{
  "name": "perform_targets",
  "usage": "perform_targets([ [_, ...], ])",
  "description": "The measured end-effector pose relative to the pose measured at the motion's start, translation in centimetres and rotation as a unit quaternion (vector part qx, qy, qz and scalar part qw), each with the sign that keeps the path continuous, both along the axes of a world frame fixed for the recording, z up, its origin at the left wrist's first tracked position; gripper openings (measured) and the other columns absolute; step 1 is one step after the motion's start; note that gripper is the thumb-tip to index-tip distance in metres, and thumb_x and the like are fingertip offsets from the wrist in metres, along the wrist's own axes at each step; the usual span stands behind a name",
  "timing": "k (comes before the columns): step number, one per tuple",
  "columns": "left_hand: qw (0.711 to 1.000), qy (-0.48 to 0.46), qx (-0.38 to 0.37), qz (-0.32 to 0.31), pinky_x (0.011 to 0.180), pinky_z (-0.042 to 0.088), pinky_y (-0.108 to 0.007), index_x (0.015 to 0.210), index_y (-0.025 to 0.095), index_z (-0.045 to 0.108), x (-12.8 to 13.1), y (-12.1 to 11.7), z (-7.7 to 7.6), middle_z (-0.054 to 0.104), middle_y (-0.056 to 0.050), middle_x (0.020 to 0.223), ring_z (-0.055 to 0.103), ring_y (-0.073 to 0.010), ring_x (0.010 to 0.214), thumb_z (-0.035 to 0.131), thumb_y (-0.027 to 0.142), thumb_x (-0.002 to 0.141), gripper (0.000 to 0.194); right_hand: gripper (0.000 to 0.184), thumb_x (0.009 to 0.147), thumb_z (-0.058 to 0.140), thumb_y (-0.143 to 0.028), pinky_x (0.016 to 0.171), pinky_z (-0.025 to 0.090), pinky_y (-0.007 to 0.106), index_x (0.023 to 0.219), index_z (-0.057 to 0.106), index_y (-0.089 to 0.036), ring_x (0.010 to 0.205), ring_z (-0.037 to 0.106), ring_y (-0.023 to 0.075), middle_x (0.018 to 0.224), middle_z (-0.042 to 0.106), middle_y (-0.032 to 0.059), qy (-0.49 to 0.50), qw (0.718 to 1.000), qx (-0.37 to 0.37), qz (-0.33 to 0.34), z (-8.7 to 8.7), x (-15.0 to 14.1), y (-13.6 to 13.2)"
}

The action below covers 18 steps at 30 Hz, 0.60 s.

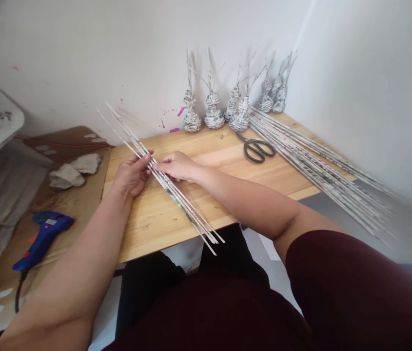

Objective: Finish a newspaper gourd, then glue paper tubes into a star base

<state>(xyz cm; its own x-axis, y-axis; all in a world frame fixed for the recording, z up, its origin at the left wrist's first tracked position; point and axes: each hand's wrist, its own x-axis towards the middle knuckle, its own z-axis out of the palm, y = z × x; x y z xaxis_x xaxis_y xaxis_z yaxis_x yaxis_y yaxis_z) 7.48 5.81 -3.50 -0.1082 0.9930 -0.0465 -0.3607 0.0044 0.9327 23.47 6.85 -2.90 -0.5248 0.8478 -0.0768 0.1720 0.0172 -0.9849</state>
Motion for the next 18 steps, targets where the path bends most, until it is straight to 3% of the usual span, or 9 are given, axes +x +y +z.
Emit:
perform_targets([
  [5,1.000,0.004,0.006,-0.005,0.043,0.040,-0.016,0.081,0.012,0.075,0.00,0.04,-0.05,0.062,0.001,0.062,0.054,-0.0065,0.051,0.092,0.019,0.055,0.032,0.031,0.090,0.067,-0.038,0.031,0.023,0.018,0.070,0.064,-0.014,0.035,0.037,0.0053,0.044,0.048,-0.0077,0.005,1.000,-0.004,-0.003,-0.03,-0.02,0.07],
  [18,0.999,0.003,0.002,-0.034,0.050,0.042,-0.019,0.086,0.012,0.075,-0.16,-0.10,-0.24,0.063,0.001,0.063,0.054,-0.0069,0.052,0.095,0.023,0.045,0.047,0.039,0.082,0.073,-0.047,0.032,0.026,0.018,0.063,0.060,-0.015,0.035,0.038,0.0046,0.043,0.047,-0.0083,-0.009,1.000,-0.009,-0.010,0.75,-0.01,-0.40],
])
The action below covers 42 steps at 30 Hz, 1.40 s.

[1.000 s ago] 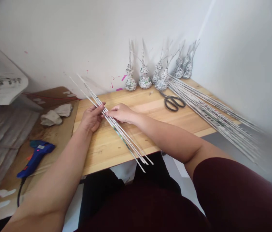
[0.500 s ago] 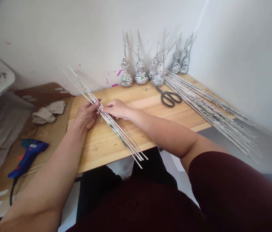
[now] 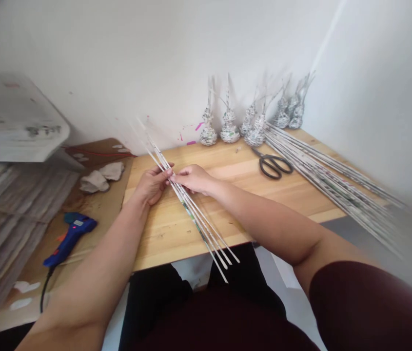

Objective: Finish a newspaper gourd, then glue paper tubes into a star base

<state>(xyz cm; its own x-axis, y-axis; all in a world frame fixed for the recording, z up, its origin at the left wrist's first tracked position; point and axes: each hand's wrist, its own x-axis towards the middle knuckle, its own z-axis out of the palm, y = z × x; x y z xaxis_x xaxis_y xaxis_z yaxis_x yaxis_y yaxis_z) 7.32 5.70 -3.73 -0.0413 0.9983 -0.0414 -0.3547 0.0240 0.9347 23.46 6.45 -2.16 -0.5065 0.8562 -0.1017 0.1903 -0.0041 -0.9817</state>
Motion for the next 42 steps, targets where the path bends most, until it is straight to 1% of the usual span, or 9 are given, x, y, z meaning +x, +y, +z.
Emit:
perform_targets([
  [5,1.000,-0.016,-0.016,-0.004,0.052,0.042,-0.022,0.087,0.013,0.075,0.0,-0.1,0.1,0.063,0.002,0.063,0.052,-0.0068,0.051,0.095,0.028,0.045,0.049,0.032,0.082,0.069,-0.043,0.033,0.026,0.019,0.065,0.063,-0.016,0.036,0.039,0.0054,0.046,0.049,-0.0069,-0.009,1.000,-0.011,0.004,-0.2,0.1,0.1],
  [11,1.000,-0.019,0.004,-0.003,0.051,0.041,-0.022,0.090,0.012,0.075,-0.1,0.1,-0.1,0.065,0.001,0.066,0.053,-0.0071,0.052,0.094,0.032,0.049,0.050,0.037,0.077,0.070,-0.051,0.035,0.026,0.019,0.075,0.071,-0.014,0.038,0.039,0.0057,0.048,0.050,-0.0055,0.002,0.999,-0.025,0.030,-0.5,0.4,0.4],
  [19,0.999,-0.029,0.011,-0.031,0.053,0.043,-0.022,0.096,0.013,0.074,-0.4,-0.1,-0.1,0.065,0.000,0.069,0.056,-0.0086,0.056,0.093,0.034,0.054,0.051,0.044,0.070,0.076,-0.056,0.036,0.026,0.018,0.079,0.073,-0.013,0.041,0.041,0.0057,0.050,0.052,-0.0044,0.005,0.997,-0.056,0.050,-0.1,0.8,0.6],
  [23,0.999,-0.031,0.015,-0.038,0.051,0.043,-0.022,0.098,0.012,0.073,-0.4,-0.1,-0.3,0.064,0.000,0.069,0.057,-0.0095,0.057,0.092,0.034,0.055,0.052,0.047,0.070,0.075,-0.058,0.038,0.028,0.017,0.081,0.074,-0.012,0.044,0.043,0.0057,0.052,0.054,-0.0033,0.003,0.995,-0.067,0.071,0.0,1.1,0.8],
  [26,0.999,-0.029,0.015,-0.033,0.049,0.043,-0.022,0.093,0.011,0.072,-0.3,0.0,-0.4,0.065,-0.001,0.068,0.058,-0.0102,0.056,0.093,0.034,0.054,0.050,0.049,0.071,0.075,-0.060,0.037,0.028,0.018,0.084,0.074,-0.012,0.043,0.044,0.0057,0.053,0.055,-0.0031,-0.007,0.994,-0.068,0.083,0.0,1.3,1.0],
  [31,0.999,-0.028,0.017,-0.015,0.047,0.045,-0.024,0.088,0.012,0.069,-0.1,-0.1,-0.2,0.063,0.001,0.065,0.057,-0.0107,0.052,0.093,0.035,0.052,0.049,0.054,0.068,0.075,-0.066,0.036,0.028,0.018,0.078,0.070,-0.013,0.041,0.041,0.0052,0.052,0.053,-0.0044,-0.006,0.995,-0.064,0.081,-0.3,1.4,1.1],
  [34,1.000,-0.024,0.018,-0.002,0.045,0.046,-0.024,0.091,0.011,0.070,0.1,-0.2,0.1,0.063,0.001,0.066,0.057,-0.0107,0.051,0.094,0.034,0.050,0.053,0.056,0.069,0.074,-0.068,0.036,0.028,0.018,0.080,0.070,-0.013,0.041,0.040,0.0049,0.052,0.052,-0.0048,-0.009,0.995,-0.061,0.080,-0.2,1.3,1.0],
  [38,1.000,-0.020,0.015,0.011,0.046,0.047,-0.023,0.097,0.012,0.070,0.2,-0.4,0.4,0.065,0.001,0.069,0.057,-0.0101,0.052,0.094,0.031,0.048,0.058,0.056,0.067,0.075,-0.068,0.035,0.028,0.017,0.078,0.069,-0.013,0.041,0.041,0.0047,0.052,0.052,-0.0046,-0.008,0.995,-0.061,0.072,-0.2,1.2,1.0],
  [42,1.000,-0.019,0.014,0.018,0.045,0.046,-0.022,0.102,0.012,0.069,0.2,-0.5,0.6,0.064,0.002,0.067,0.059,-0.0108,0.054,0.095,0.031,0.048,0.064,0.056,0.067,0.075,-0.067,0.035,0.029,0.018,0.081,0.072,-0.013,0.041,0.043,0.0053,0.052,0.054,-0.0037,-0.011,0.995,-0.060,0.073,-0.2,1.2,1.0],
])
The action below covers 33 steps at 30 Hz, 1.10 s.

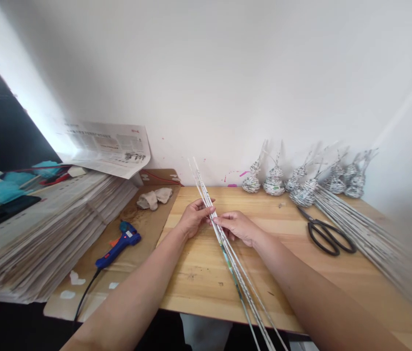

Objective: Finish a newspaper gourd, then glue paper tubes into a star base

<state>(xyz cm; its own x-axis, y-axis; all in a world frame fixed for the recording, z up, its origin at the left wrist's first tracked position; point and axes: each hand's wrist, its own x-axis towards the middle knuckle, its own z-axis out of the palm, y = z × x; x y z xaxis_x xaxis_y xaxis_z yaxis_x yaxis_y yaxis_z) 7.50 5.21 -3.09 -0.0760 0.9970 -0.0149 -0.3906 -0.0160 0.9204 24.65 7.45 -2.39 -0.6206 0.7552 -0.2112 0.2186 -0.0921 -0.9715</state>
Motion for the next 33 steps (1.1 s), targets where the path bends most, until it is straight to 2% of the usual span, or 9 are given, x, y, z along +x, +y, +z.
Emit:
perform_targets([
  [5,1.000,0.004,0.006,-0.005,0.045,0.047,-0.023,0.110,0.012,0.067,-0.01,0.07,-0.10,0.063,0.004,0.064,0.056,-0.0101,0.051,0.094,0.032,0.049,0.070,0.057,0.069,0.073,-0.067,0.034,0.028,0.018,0.084,0.074,-0.012,0.040,0.042,0.0053,0.051,0.055,-0.0034,-0.001,1.000,0.006,-0.007,-0.07,-0.02,0.03],
  [10,1.000,0.006,0.015,-0.003,0.046,0.046,-0.021,0.111,0.014,0.066,-0.12,0.25,-0.53,0.062,0.004,0.064,0.058,-0.0104,0.053,0.093,0.029,0.051,0.068,0.053,0.070,0.073,-0.066,0.034,0.029,0.018,0.077,0.071,-0.013,0.039,0.042,0.0057,0.049,0.054,-0.0039,0.003,1.000,0.013,-0.018,-0.32,-0.17,0.05],
  [16,1.000,0.014,0.006,0.001,0.046,0.044,-0.021,0.099,0.012,0.069,-0.16,0.40,-0.65,0.065,0.001,0.066,0.059,-0.0104,0.054,0.093,0.028,0.050,0.057,0.048,0.071,0.075,-0.062,0.034,0.029,0.018,0.067,0.064,-0.016,0.038,0.043,0.0058,0.048,0.055,-0.0037,0.013,0.999,0.016,-0.027,-0.15,-0.38,-0.21],
  [23,1.000,0.010,-0.019,0.000,0.046,0.044,-0.020,0.085,0.012,0.069,-0.19,0.45,-0.56,0.066,0.001,0.066,0.057,-0.0087,0.052,0.094,0.028,0.046,0.048,0.043,0.072,0.078,-0.055,0.034,0.032,0.017,0.070,0.068,-0.014,0.039,0.044,0.0053,0.048,0.055,-0.0047,0.015,0.999,0.021,-0.044,0.13,-0.54,-0.41],
  [29,1.000,0.013,-0.022,0.004,0.048,0.046,-0.021,0.079,0.013,0.067,-0.37,0.54,-0.59,0.065,0.002,0.064,0.058,-0.0093,0.052,0.092,0.023,0.050,0.039,0.040,0.077,0.078,-0.050,0.036,0.037,0.016,0.068,0.067,-0.013,0.040,0.048,0.0057,0.049,0.055,-0.0049,0.019,0.999,0.019,-0.040,0.26,-0.62,-0.42],
  [33,1.000,0.018,-0.013,0.008,0.046,0.045,-0.021,0.077,0.013,0.067,-0.43,0.60,-0.67,0.064,0.001,0.063,0.057,-0.0093,0.051,0.088,0.019,0.057,0.030,0.041,0.076,0.079,-0.052,0.036,0.039,0.017,0.067,0.067,-0.013,0.042,0.050,0.0066,0.050,0.056,-0.0043,0.022,0.999,0.015,-0.044,0.18,-0.65,-0.50],
])
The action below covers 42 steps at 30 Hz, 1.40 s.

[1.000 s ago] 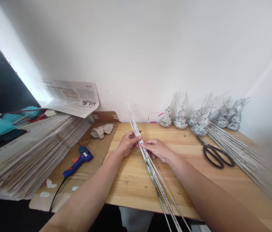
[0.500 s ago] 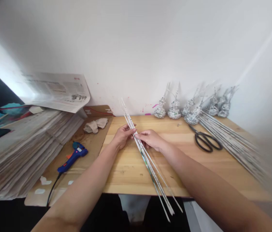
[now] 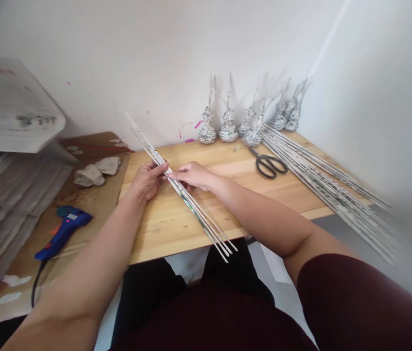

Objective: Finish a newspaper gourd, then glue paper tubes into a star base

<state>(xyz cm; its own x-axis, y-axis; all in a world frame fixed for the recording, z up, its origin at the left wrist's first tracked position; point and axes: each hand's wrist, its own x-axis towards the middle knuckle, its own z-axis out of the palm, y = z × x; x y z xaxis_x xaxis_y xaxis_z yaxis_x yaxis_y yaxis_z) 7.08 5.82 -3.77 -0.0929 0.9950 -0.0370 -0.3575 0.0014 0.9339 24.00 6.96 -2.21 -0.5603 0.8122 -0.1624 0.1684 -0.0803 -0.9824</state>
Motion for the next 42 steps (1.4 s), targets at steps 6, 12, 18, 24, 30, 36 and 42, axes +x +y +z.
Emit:
perform_targets([
  [6,1.000,-0.003,0.005,0.003,0.045,0.043,-0.021,0.078,0.013,0.065,0.06,0.09,-0.13,0.063,0.001,0.062,0.056,-0.0090,0.049,0.087,0.020,0.059,0.030,0.037,0.078,0.079,-0.047,0.040,0.045,0.018,0.072,0.068,-0.013,0.046,0.058,0.0090,0.057,0.065,-0.0005,0.016,0.999,-0.047,0.002,0.27,-0.03,-0.25],
  [12,1.000,-0.016,0.001,-0.006,0.047,0.042,-0.022,0.082,0.014,0.064,0.23,-0.16,-0.20,0.063,0.003,0.061,0.054,-0.0085,0.048,0.092,0.030,0.051,0.045,0.023,0.087,0.074,-0.033,0.054,0.058,0.023,0.080,0.070,-0.012,0.057,0.069,0.0140,0.069,0.073,0.0051,0.067,0.991,-0.117,0.009,0.04,-0.20,-0.47],
  [18,1.000,-0.011,0.018,-0.003,0.049,0.040,-0.021,0.085,0.012,0.065,0.28,-0.24,-0.17,0.063,0.003,0.063,0.052,-0.0069,0.049,0.093,0.035,0.051,0.049,0.021,0.093,0.065,-0.031,0.054,0.058,0.023,0.090,0.071,-0.011,0.058,0.071,0.0150,0.072,0.073,0.0068,0.063,0.986,-0.152,0.009,-0.05,-0.22,-0.57],
  [24,0.999,-0.023,0.022,-0.001,0.051,0.040,-0.021,0.085,0.012,0.066,0.39,-0.37,0.00,0.062,0.002,0.066,0.053,-0.0075,0.053,0.093,0.036,0.051,0.050,0.033,0.100,0.052,-0.037,0.054,0.057,0.023,0.092,0.070,-0.010,0.061,0.072,0.0158,0.073,0.072,0.0082,0.090,0.973,-0.210,0.019,0.33,-0.20,-0.44],
  [30,0.999,-0.037,0.023,-0.007,0.054,0.041,-0.022,0.084,0.013,0.065,0.39,-0.25,-0.07,0.061,0.003,0.066,0.053,-0.0078,0.055,0.093,0.037,0.050,0.050,0.040,0.104,0.041,-0.034,0.052,0.055,0.021,0.095,0.071,-0.009,0.060,0.068,0.0131,0.072,0.070,0.0066,0.110,0.948,-0.298,0.030,0.80,-0.14,-0.18],
  [36,0.999,-0.035,0.025,-0.010,0.051,0.038,-0.022,0.083,0.013,0.065,0.34,-0.21,-0.10,0.062,0.002,0.065,0.053,-0.0078,0.053,0.093,0.037,0.049,0.050,0.033,0.102,0.046,-0.029,0.048,0.050,0.017,0.093,0.071,-0.010,0.058,0.065,0.0109,0.069,0.068,0.0052,0.111,0.956,-0.269,0.034,0.44,-0.13,-0.31],
  [42,0.999,-0.024,0.020,-0.009,0.049,0.036,-0.022,0.085,0.013,0.067,0.34,-0.23,-0.15,0.062,0.002,0.064,0.050,-0.0067,0.050,0.092,0.035,0.051,0.048,0.027,0.100,0.049,-0.024,0.048,0.051,0.019,0.091,0.071,-0.010,0.055,0.066,0.0119,0.067,0.068,0.0044,0.095,0.966,-0.238,0.033,0.35,-0.22,-0.53],
])
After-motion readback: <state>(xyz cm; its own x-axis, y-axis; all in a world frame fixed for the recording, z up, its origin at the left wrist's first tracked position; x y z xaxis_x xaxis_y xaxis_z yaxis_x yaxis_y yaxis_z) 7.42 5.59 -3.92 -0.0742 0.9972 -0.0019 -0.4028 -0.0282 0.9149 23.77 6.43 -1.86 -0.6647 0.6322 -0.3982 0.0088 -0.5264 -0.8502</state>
